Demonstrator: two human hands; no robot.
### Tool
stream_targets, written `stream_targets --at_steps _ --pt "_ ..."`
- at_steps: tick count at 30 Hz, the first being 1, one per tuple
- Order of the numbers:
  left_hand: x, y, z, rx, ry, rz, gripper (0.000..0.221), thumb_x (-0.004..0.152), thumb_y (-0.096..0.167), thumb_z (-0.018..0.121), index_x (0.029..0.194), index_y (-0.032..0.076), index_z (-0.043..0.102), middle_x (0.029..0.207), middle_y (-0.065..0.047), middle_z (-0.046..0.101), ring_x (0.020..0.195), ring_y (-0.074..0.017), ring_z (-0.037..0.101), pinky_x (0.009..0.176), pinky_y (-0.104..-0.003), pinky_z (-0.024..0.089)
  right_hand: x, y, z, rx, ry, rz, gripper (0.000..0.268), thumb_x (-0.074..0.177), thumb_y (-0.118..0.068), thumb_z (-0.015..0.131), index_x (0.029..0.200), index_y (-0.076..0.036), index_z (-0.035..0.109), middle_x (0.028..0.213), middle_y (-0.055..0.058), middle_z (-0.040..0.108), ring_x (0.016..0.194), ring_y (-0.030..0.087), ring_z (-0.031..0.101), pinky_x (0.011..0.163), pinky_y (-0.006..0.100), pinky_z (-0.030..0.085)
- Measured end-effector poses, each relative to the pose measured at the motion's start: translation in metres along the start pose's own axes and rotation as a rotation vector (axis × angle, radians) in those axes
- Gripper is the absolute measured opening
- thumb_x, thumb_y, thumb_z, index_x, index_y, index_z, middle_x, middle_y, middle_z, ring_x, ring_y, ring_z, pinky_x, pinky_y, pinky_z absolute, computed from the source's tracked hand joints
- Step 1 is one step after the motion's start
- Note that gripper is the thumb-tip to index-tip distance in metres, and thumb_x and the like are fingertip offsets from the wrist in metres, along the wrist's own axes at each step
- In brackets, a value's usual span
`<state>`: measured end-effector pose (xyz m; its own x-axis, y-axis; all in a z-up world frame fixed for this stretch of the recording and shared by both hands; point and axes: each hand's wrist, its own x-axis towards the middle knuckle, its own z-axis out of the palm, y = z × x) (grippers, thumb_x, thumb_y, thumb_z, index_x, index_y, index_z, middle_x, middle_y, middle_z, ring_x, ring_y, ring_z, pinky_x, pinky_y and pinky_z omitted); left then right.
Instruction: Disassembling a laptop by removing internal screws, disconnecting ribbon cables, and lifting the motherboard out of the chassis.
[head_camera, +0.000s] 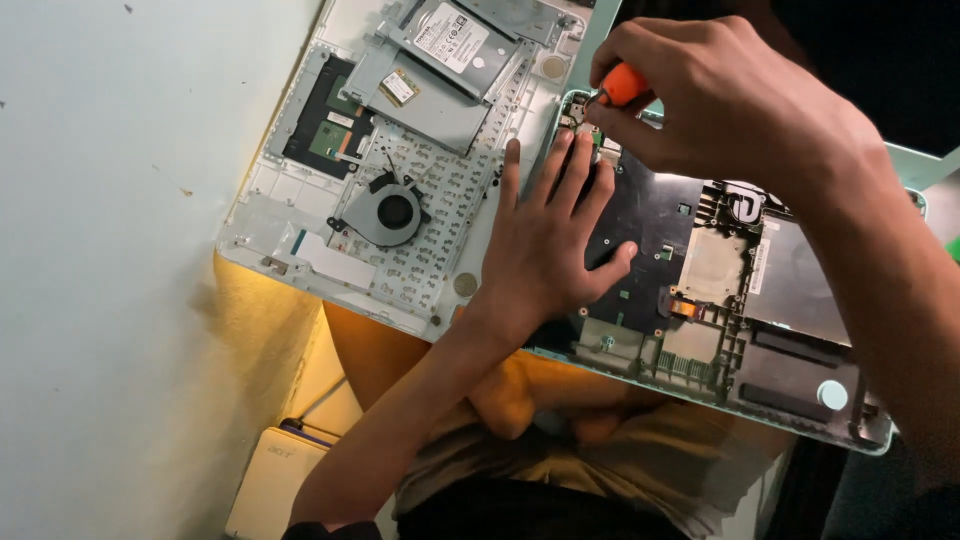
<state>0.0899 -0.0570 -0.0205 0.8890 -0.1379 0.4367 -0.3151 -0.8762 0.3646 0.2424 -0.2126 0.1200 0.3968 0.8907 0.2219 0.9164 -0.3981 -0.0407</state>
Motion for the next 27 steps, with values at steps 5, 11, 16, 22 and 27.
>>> stream_targets --at_steps 5,11,16,22,27 --pt "-0.003 -0.001 0.001 -0.001 0.007 0.014 0.087 0.105 0.06 0.075 0.167 0.001 0.061 0.185 -0.026 0.043 0.175 -0.0421 0.038 0.146 -0.078 0.015 0.024 -0.002 -0.007 -0.079 -0.155 0.183 0.015 0.109 -0.005 0.079 0.11 0.007 0.089 0.091 0.021 0.086 0.044 0.028 0.068 0.039 0.039 0.055" --pt "-0.002 -0.005 0.007 -0.012 -0.045 0.013 0.088 0.106 0.064 0.069 0.167 0.001 0.061 0.188 -0.03 0.035 0.179 -0.041 0.023 0.146 -0.077 0.007 0.051 0.065 0.051 -0.197 -0.374 0.27 0.045 0.127 -0.028 0.067 0.097 -0.004 0.09 0.063 0.01 0.078 0.038 0.026 0.057 0.043 0.041 0.045" --pt "-0.001 -0.006 0.009 0.018 -0.112 -0.051 0.095 0.105 0.073 0.067 0.175 0.01 0.057 0.189 -0.041 0.016 0.18 -0.0528 0.006 0.145 -0.08 -0.001 0.065 0.057 0.063 0.108 -0.535 0.246 0.02 0.108 -0.024 0.087 0.102 -0.009 0.076 0.089 0.009 0.086 0.064 0.028 0.074 0.059 0.043 0.057" --pt "-0.002 -0.005 0.003 -0.058 0.034 -0.02 0.088 0.1 0.063 0.078 0.165 0.005 0.066 0.183 -0.043 0.029 0.177 -0.0566 0.022 0.145 -0.081 0.01 0.054 0.063 0.071 0.117 -0.188 0.095 0.034 0.119 -0.031 0.094 0.12 -0.003 0.076 0.083 0.015 0.08 0.06 0.03 0.074 0.043 0.04 0.052" --pt "0.0 -0.003 0.002 -0.019 0.015 -0.051 0.091 0.094 0.065 0.083 0.162 0.008 0.065 0.181 -0.039 0.034 0.176 -0.0552 0.024 0.143 -0.082 0.014 0.033 0.019 0.037 -0.029 0.229 0.047 0.016 0.134 -0.008 0.085 0.125 0.005 0.085 0.084 0.01 0.079 0.047 0.02 0.062 0.038 0.034 0.043"
